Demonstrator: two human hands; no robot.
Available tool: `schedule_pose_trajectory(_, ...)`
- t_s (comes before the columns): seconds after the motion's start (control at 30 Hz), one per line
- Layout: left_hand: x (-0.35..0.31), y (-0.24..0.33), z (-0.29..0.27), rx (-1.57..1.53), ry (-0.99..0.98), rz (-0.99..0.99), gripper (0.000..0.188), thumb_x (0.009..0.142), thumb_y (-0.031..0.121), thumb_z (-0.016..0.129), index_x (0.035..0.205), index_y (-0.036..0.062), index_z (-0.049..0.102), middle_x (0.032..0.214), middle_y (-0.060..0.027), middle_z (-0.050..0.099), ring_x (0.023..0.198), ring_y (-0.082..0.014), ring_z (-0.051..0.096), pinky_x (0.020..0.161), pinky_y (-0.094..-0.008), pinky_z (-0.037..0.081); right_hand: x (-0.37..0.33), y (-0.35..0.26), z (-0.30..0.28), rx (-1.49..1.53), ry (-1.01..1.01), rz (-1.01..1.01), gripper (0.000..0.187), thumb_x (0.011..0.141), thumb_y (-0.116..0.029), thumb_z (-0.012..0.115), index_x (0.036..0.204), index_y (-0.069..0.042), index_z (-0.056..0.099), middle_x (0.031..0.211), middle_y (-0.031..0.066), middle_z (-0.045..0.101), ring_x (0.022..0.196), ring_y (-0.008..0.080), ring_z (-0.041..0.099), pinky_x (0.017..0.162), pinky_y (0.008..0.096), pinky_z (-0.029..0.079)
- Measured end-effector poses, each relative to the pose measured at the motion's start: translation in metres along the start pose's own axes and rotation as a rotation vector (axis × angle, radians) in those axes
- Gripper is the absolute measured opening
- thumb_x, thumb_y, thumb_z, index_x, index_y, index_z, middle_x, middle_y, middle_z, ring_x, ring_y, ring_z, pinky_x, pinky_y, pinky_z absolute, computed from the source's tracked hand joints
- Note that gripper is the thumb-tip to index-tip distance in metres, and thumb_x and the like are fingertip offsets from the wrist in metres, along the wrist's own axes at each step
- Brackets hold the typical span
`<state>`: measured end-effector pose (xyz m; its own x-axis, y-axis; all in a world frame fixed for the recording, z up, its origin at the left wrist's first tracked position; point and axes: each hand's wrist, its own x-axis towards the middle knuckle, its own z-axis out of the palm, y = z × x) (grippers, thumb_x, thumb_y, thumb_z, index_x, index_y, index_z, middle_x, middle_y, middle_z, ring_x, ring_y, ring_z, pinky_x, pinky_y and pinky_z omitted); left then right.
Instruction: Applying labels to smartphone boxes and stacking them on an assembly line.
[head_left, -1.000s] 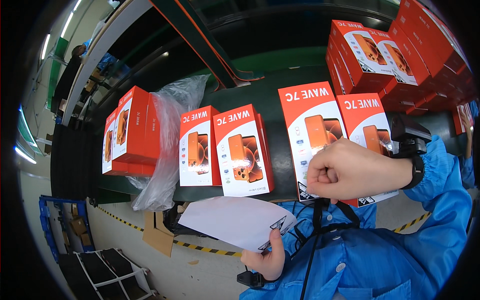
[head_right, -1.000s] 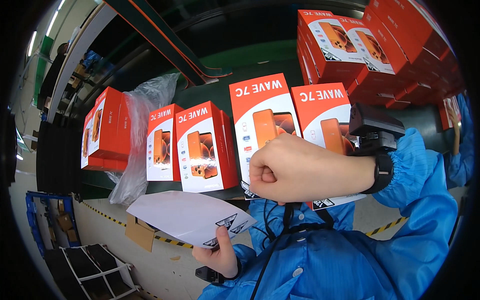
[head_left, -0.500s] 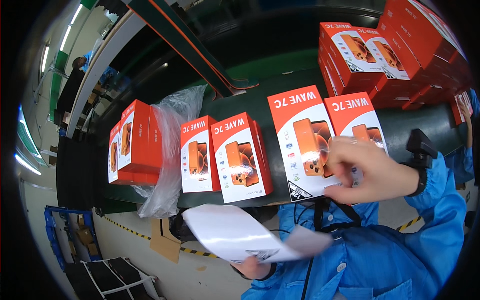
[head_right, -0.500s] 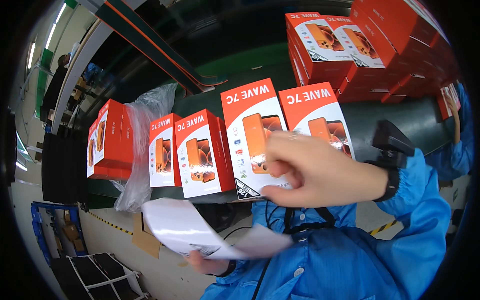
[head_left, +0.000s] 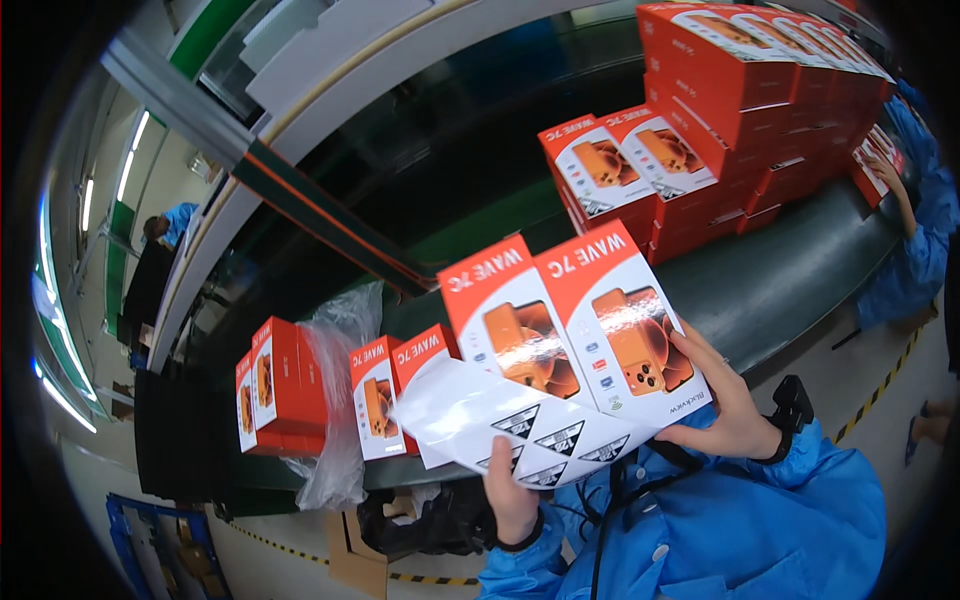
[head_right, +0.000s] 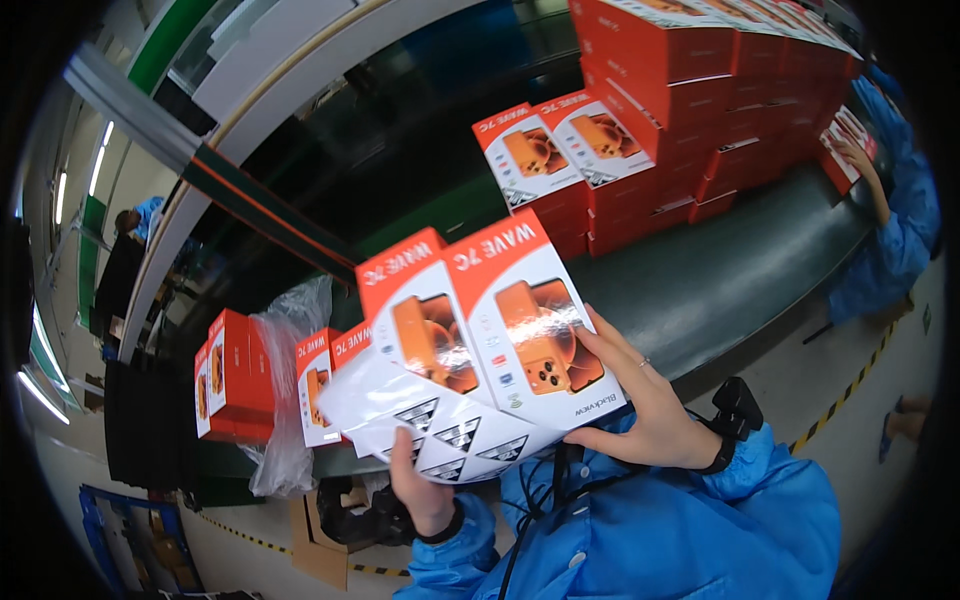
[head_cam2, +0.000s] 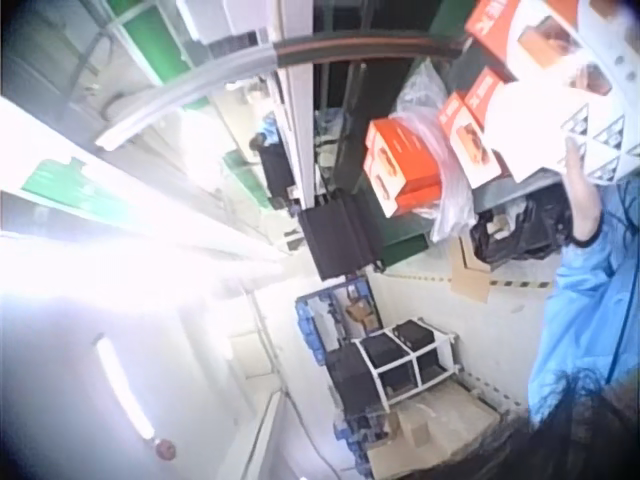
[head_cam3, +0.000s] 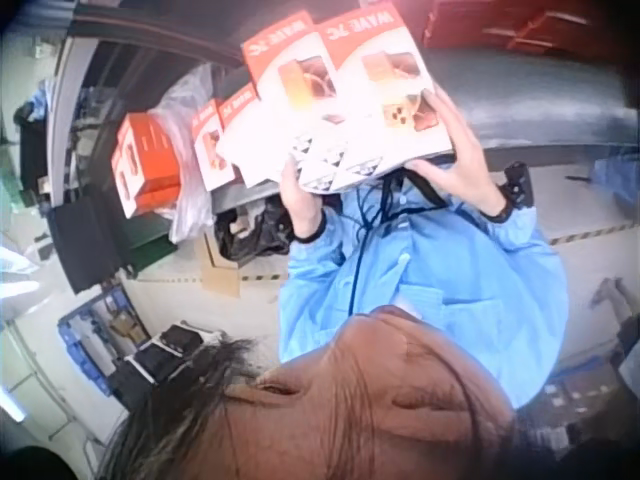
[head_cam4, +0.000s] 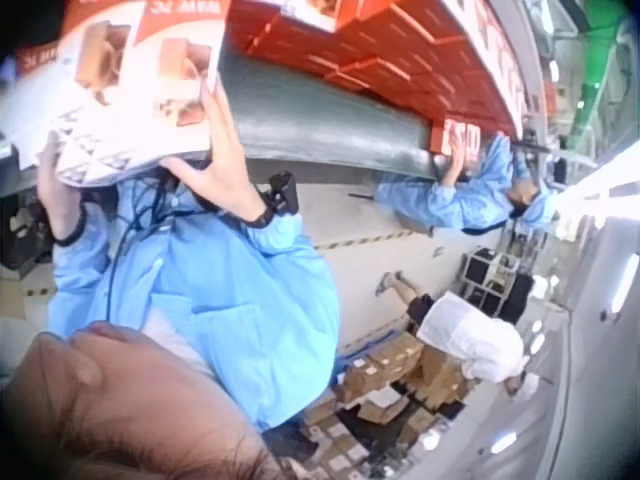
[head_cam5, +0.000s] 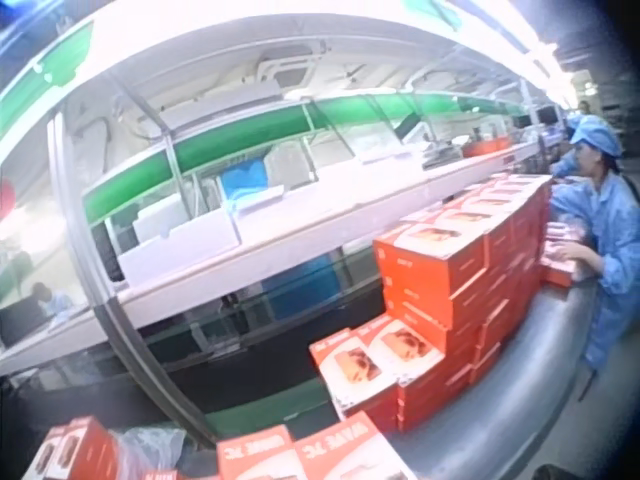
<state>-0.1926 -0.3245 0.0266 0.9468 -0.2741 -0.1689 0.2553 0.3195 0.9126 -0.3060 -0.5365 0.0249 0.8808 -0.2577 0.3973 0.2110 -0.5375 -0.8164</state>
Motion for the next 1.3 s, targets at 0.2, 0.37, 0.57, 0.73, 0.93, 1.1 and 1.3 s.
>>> schedule_pose_trajectory(0.2,0.055,0.05,0.077,-0.125,-0.423,0.141,0.046,0.095,0.024,0.035,0.129,-0.0075,0.038,0.126,-0.016,0.05,0.114,-0.0263,0.051,0.099,-0.0375,0.037,0.068,0.01,-0.069,0.532,0.064,-0.139,0.068,0.077,-0.013,0.063,0.137,-0.002,0.032,0.144,0.023,0.027,0.132,0.0299,0.032,0.105,0.0368,0.027)
schedule_pose_trajectory(0.37,0.17,0.023,0.145,-0.089,-0.486,-0.034,0.037,0.092,0.023,0.039,0.115,-0.0054,0.048,0.113,-0.015,0.057,0.105,-0.0255,0.056,0.094,-0.0372,0.041,0.116,0.061,-0.094,-0.3,0.304,-0.218,0.044,0.082,-0.008,0.058,0.125,-0.004,0.048,0.135,0.0201,0.041,0.126,0.0344,0.039,0.102,0.0381,0.033)
schedule_pose_trajectory(0.57,0.188,-0.008,0.182,-0.064,-0.53,-0.087,0.038,0.09,0.023,0.042,0.116,-0.0044,0.046,0.113,-0.0152,0.058,0.106,-0.0248,0.056,0.094,-0.0377,0.041,0.13,0.09,-0.097,-0.767,0.438,-0.306,0.035,0.08,0.0,0.057,0.114,0.001,0.054,0.127,0.0172,0.048,0.126,0.033,0.038,0.099,0.0393,0.038)
schedule_pose_trajectory(0.73,0.176,0.014,0.177,0.002,-0.512,-0.148,0.033,0.089,0.016,0.042,0.114,-0.0052,0.048,0.109,-0.014,0.059,0.099,-0.0209,0.059,0.087,-0.0333,0.044,0.124,0.072,-0.09,-0.746,0.558,-0.359,0.033,0.077,-0.001,0.059,0.11,0.001,0.056,0.121,0.0154,0.05,0.121,0.0323,0.043,0.096,0.0398,0.04)
schedule_pose_trajectory(0.93,0.063,0.06,0.118,0.34,-0.587,0.228,0.031,0.087,0.012,0.06,0.11,-0.0055,0.05,0.102,-0.0118,0.062,0.09,-0.0152,0.061,0.075,-0.0247,0.048,0.075,0.018,-0.071,0.302,-0.055,-0.062,0.02,0.086,-0.014,0.06,0.099,0.001,0.06,0.089,0.0105,0.061,0.078,0.0139,0.06,0.069,0.0265,0.047)
schedule_pose_trajectory(1.1,-0.005,0.048,0.078,0.453,-0.351,0.389,0.037,0.082,0.004,0.065,0.112,-0.0077,0.048,0.101,-0.0115,0.06,0.091,-0.0139,0.058,0.079,-0.0253,0.046,0.047,-0.018,-0.034,0.511,-0.432,0.064,0.018,0.087,-0.014,0.06,0.079,0.001,0.057,0.07,0.007,0.059,0.063,0.0099,0.058,0.057,0.0243,0.046)
schedule_pose_trajectory(1.3,-0.045,0.012,0.04,0.419,-0.059,0.541,0.043,0.076,-0.001,0.07,0.111,-0.0097,0.047,0.097,-0.0144,0.062,0.087,-0.0146,0.06,0.076,-0.0255,0.048,0.034,-0.022,0.006,0.293,-0.253,-0.053,0.012,0.081,-0.012,0.066,0.078,-0.003,0.058,0.071,0.0043,0.057,0.061,0.0117,0.057,0.054,0.0263,0.046)
